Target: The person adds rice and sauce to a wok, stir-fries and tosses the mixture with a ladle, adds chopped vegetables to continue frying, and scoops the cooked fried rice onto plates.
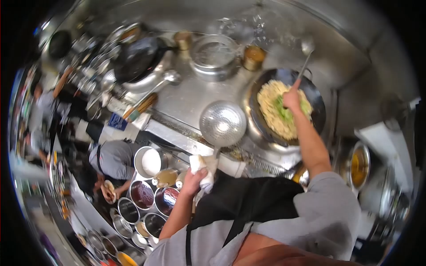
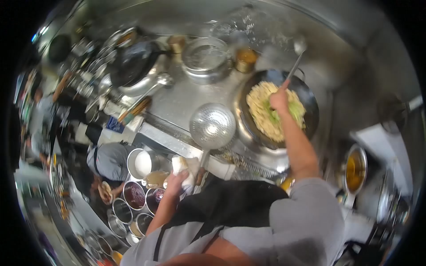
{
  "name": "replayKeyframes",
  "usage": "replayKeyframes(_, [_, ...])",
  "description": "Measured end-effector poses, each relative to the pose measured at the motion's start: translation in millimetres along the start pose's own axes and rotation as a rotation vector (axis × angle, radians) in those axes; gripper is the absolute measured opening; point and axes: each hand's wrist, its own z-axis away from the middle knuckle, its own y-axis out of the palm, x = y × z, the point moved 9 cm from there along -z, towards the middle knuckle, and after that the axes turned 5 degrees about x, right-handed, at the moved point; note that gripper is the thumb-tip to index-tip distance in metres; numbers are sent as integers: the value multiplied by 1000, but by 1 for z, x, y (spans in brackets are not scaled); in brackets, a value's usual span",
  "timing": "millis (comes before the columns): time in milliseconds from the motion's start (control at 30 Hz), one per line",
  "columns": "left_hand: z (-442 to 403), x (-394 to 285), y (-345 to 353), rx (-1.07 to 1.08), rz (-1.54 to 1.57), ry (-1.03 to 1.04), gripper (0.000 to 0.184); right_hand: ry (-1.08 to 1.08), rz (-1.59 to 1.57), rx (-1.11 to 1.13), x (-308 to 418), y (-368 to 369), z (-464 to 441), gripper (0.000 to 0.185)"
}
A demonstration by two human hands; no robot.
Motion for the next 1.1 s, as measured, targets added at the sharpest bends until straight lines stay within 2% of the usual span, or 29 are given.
replayKeyframes(33, [-13, 5, 11, 48, -27, -39, 23, 74, 100, -11, -20, -55, 23, 86])
replayKeyframes(100, [-35, 13, 37, 118, -116, -40, 22, 38, 331, -98, -84, -134, 30, 84])
replayKeyframes(167, [-65, 48, 61, 237, -152, -147, 33, -25, 383, -110, -115, -186, 83, 82])
replayKeyframes(200, [-81, 70, 71, 247, -155, -223, 32, 25, 384, -96, -140, -187, 115, 82])
replayKeyframes(267, [-100, 90, 112, 268, -113, -300, 35, -148, 66, -208, -150, -193, 185, 82])
replayKeyframes(300, [-107, 91, 143, 288, -70, -297, 37, -335, -12, -243, -172, -181, 205, 81])
replayKeyframes(367, [-125, 117, 186, 286, 22, -392, 40, 107, -685, 107, -198, -143, 229, 78])
replayKeyframes(467, [-155, 139, 247, 364, 61, -399, 47, 134, -660, 200, -205, -132, 208, 75])
replayKeyframes(533, [-159, 147, 260, 297, 62, -426, 49, 112, -411, 254, -190, -130, 179, 77])
replayKeyframes(567, [-159, 156, 260, 232, 62, -466, 51, 49, -165, 250, -193, -115, 157, 78])
replayKeyframes(600, [-159, 160, 259, 233, 84, -478, 51, 126, -140, 360, -176, -105, 160, 79])
replayKeyframes(633, [-158, 155, 262, 221, 82, -462, 51, 47, 1, 378, -187, -80, 141, 83])
replayKeyframes(700, [-156, 141, 268, 162, 97, -422, 46, -83, 270, 437, -175, -55, 138, 89])
replayKeyframes(733, [-165, 145, 266, 108, 136, -434, 32, -90, 264, 441, -176, -60, 145, 89])
replayKeyframes(800, [-190, 165, 254, 149, 89, -435, 25, -210, 442, 603, -169, -58, 178, 96])
replayKeyframes(867, [-199, 165, 250, 204, 7, -451, 12, -536, 590, 508, -196, -76, 193, 102])
replayKeyframes(933, [-200, 163, 249, 180, -95, -497, 11, -515, 808, 575, -211, -124, 201, 107])
replayKeyframes(967, [-195, 156, 253, 163, -152, -499, 11, -354, 916, 639, -193, -156, 210, 106])
replayKeyframes(1000, [-196, 160, 254, 179, -142, -474, 15, -495, 931, 513, -198, -164, 208, 98])
replayKeyframes(1033, [-188, 166, 254, 186, -149, -484, 15, -481, 926, 515, -198, -159, 221, 98])
replayKeyframes(1100, [-168, 162, 263, 207, -105, -425, 19, -528, 796, 368, -176, -158, 251, 92])
